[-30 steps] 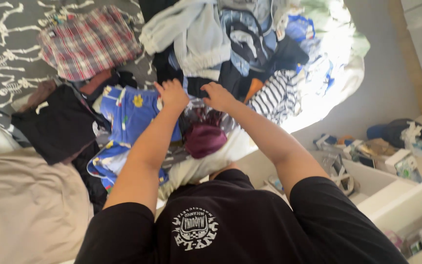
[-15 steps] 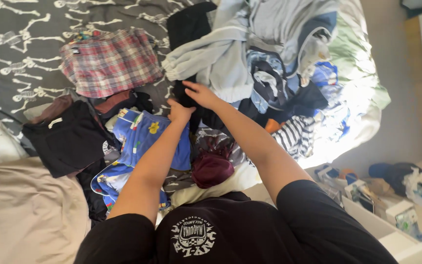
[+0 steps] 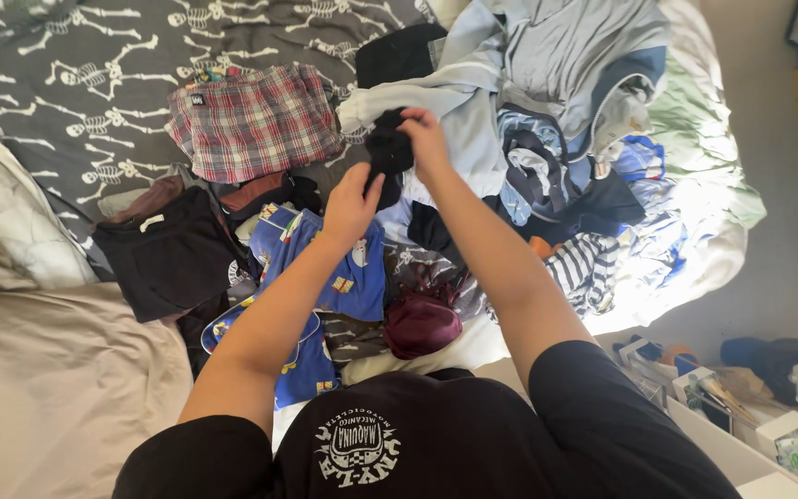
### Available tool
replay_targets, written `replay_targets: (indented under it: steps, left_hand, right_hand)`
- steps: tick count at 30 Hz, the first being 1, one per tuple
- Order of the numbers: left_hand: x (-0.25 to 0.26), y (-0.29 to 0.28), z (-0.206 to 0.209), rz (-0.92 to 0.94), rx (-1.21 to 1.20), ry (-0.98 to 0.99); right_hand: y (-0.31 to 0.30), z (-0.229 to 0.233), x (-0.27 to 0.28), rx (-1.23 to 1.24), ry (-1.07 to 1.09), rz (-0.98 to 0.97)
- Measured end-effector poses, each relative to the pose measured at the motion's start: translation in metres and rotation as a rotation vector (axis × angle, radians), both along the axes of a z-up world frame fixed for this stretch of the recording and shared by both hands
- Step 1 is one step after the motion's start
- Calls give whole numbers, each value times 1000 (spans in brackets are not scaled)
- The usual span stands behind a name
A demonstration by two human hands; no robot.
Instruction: The person folds various clothing items on a bed, including a blue pajama set, underwear, socks, and a striped shirt. They smooth and fold each item neatly, placing them in a pile.
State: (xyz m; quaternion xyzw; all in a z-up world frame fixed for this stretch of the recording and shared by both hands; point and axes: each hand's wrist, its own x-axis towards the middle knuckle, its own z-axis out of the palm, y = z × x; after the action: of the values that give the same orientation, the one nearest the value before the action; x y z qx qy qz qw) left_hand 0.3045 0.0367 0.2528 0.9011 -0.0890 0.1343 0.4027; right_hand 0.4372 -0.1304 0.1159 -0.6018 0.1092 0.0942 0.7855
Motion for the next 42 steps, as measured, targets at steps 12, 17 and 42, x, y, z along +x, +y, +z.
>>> replay_targets:
  steps: [12,17,42]
  left_hand:
    - [-109,13,24,-77,-1201,348]
    - [-173,49,18,-62,-1622,649]
    - [-216,138,-116,491,-872,871]
  right_hand:
    - [-109,230,-110,638,240,221]
    - [-117,214,-181,392,271,331]
    - [-24,195,-310,123,473,366]
